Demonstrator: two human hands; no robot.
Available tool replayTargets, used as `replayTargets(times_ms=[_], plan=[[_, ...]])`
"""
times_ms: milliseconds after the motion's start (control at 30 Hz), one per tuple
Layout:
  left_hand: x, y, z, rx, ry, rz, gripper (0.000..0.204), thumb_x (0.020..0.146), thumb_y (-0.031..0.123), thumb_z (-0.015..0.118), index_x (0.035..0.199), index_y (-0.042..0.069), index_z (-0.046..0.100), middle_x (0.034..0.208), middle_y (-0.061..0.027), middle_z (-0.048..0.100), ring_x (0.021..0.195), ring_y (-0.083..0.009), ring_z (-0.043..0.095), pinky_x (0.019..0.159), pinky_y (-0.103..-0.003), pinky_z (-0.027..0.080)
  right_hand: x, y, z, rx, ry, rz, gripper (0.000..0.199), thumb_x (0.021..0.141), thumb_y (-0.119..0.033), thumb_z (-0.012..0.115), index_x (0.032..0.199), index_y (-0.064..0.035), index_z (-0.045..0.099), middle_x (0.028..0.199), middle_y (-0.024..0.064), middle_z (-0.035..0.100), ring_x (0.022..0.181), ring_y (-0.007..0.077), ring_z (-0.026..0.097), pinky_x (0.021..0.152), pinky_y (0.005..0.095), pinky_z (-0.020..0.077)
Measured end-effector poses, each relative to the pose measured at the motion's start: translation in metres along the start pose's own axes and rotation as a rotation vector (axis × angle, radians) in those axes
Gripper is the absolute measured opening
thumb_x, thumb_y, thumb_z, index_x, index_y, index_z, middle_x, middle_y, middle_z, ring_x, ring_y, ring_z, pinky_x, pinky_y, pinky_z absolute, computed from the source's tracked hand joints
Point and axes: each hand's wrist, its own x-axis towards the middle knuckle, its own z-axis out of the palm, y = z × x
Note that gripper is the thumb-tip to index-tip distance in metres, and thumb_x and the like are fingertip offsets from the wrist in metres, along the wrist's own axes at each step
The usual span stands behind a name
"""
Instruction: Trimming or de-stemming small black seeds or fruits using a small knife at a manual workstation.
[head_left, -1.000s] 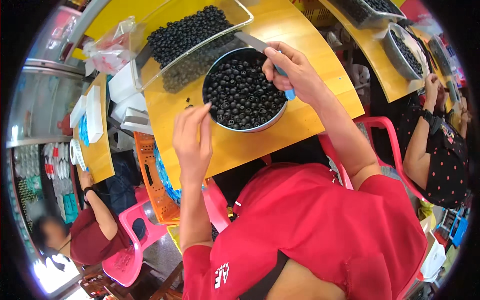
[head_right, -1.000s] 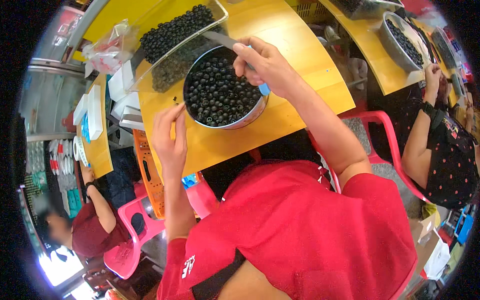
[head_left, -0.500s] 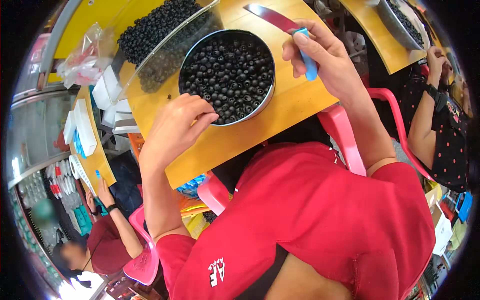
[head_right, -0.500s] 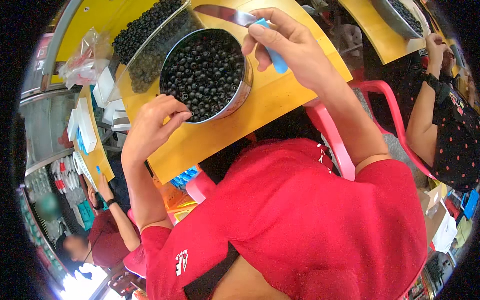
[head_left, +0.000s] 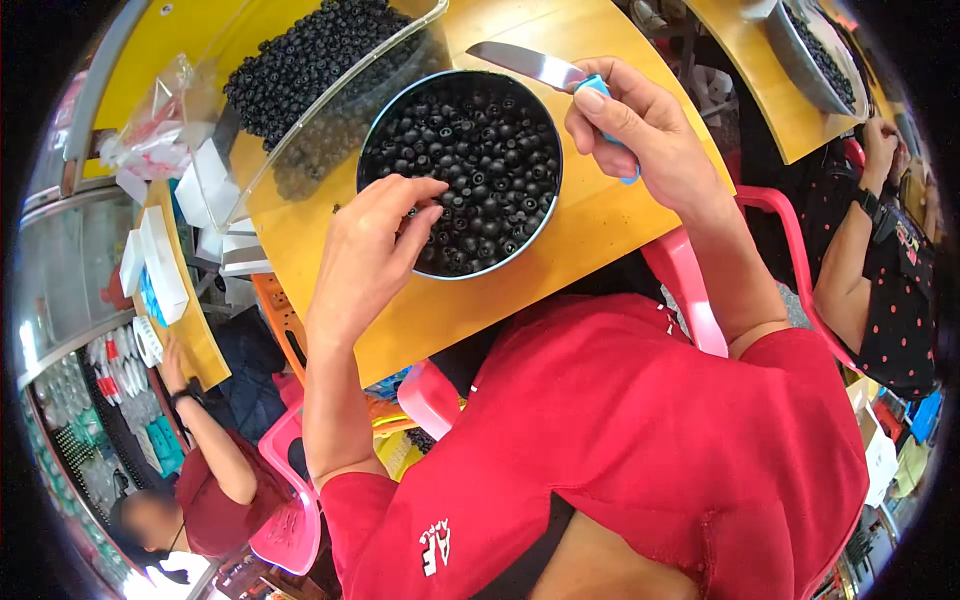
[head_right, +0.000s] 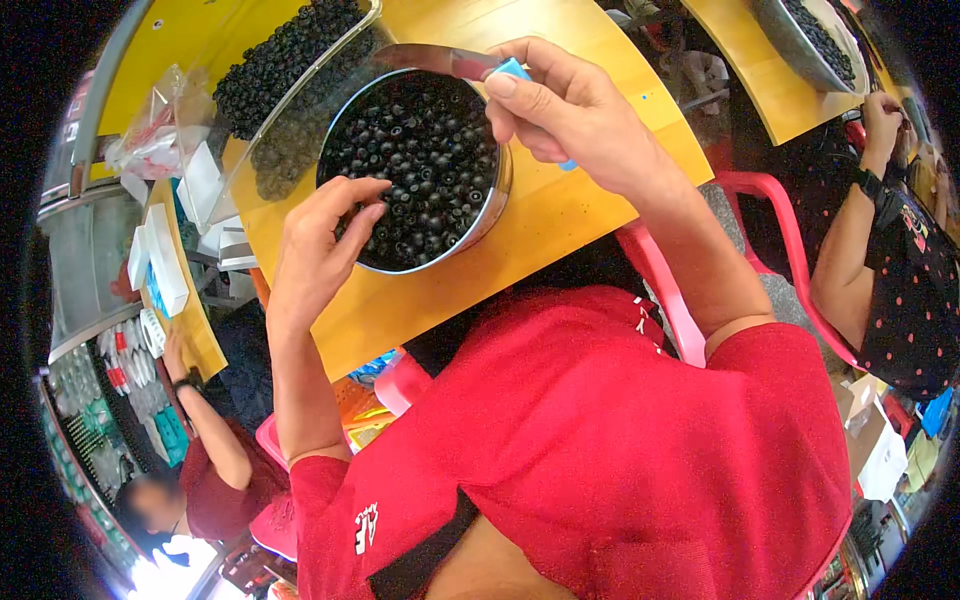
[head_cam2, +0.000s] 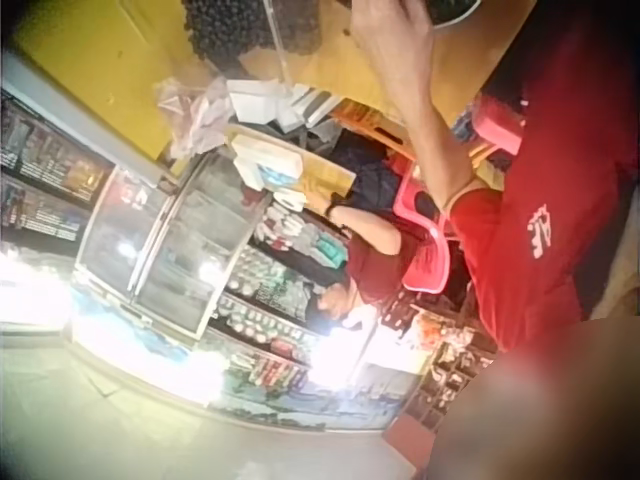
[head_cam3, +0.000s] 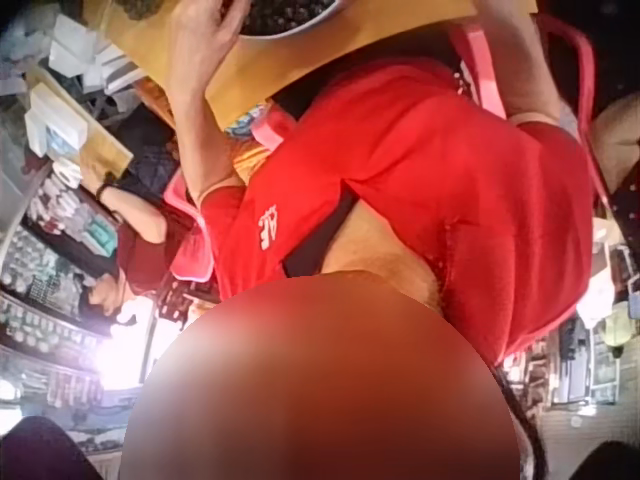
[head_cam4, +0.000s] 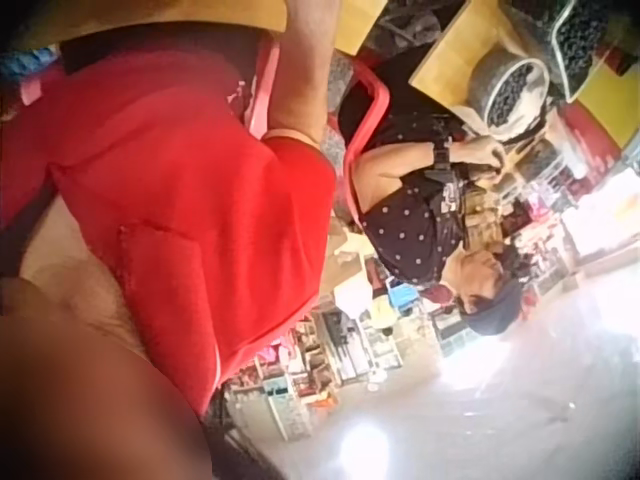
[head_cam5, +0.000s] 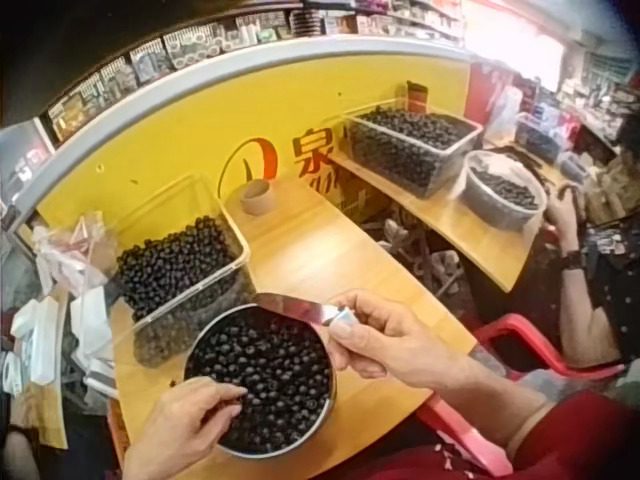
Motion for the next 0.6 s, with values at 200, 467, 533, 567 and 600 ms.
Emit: replayTargets(times_ms=[200,467,533,567,600], plan=[[0.016,0.01,0.015,0.093,-0.039,0.168,0.016,0.079,0.007,0.065,0.095,0.005,0.063,0.085,-0.0108,0.06,0.08,-0.0285,0.06,0.067,-0.038,0.049,0.005,-0.002,0.004,-0.031,0.063,0.037,0.026,0.099,-0.023,0.049,0.114,-0.0021,0.054,0.068,0.0006,0.052,0.046,0.0011,0.033,0.043,0.0164,0.0277],[0.023,0.006,0.032,0.05,0.023,0.255,0.016,0.08,0.008,0.066,0.096,0.005,0.064,0.085,-0.0064,0.06,0.076,-0.0227,0.062,0.065,-0.033,0.05,0.005,-0.007,0.008,-0.084,0.033,0.015,0.027,0.099,-0.024,0.048,0.108,0.0,0.056,0.063,-0.0004,0.049,0.045,0.0028,0.036,0.043,0.0177,0.0303],[0.018,0.002,0.031,-0.641,0.067,-0.141,0.02,0.084,0.007,0.067,0.103,0.004,0.064,0.084,-0.0015,0.063,0.07,-0.0116,0.06,0.061,-0.025,0.047,0.006,-0.004,0.014,-0.093,0.02,-0.001,0.026,0.099,-0.023,0.049,0.107,0.0,0.057,0.065,0.0003,0.051,0.045,0.0035,0.039,0.043,0.018,0.0315],[0.016,0.003,0.029,-0.639,0.077,-0.137,0.02,0.084,0.007,0.067,0.103,0.004,0.064,0.084,-0.0015,0.063,0.07,-0.0116,0.06,0.061,-0.025,0.047,0.007,-0.003,0.018,-0.097,0.008,-0.01,0.025,0.099,-0.023,0.05,0.106,0.0,0.057,0.066,0.0009,0.053,0.046,0.0042,0.041,0.044,0.0184,0.0328],[0.014,0.005,0.027,-0.796,0.162,-0.168,0.021,0.085,0.008,0.067,0.105,0.003,0.064,0.083,-0.0001,0.063,0.069,-0.0081,0.058,0.06,-0.021,0.045,0.009,-0.001,0.023,-0.096,0.006,-0.009,0.022,0.098,-0.021,0.052,0.103,-0.0007,0.058,0.07,0.0023,0.057,0.046,0.0047,0.043,0.044,0.0184,0.0342]])
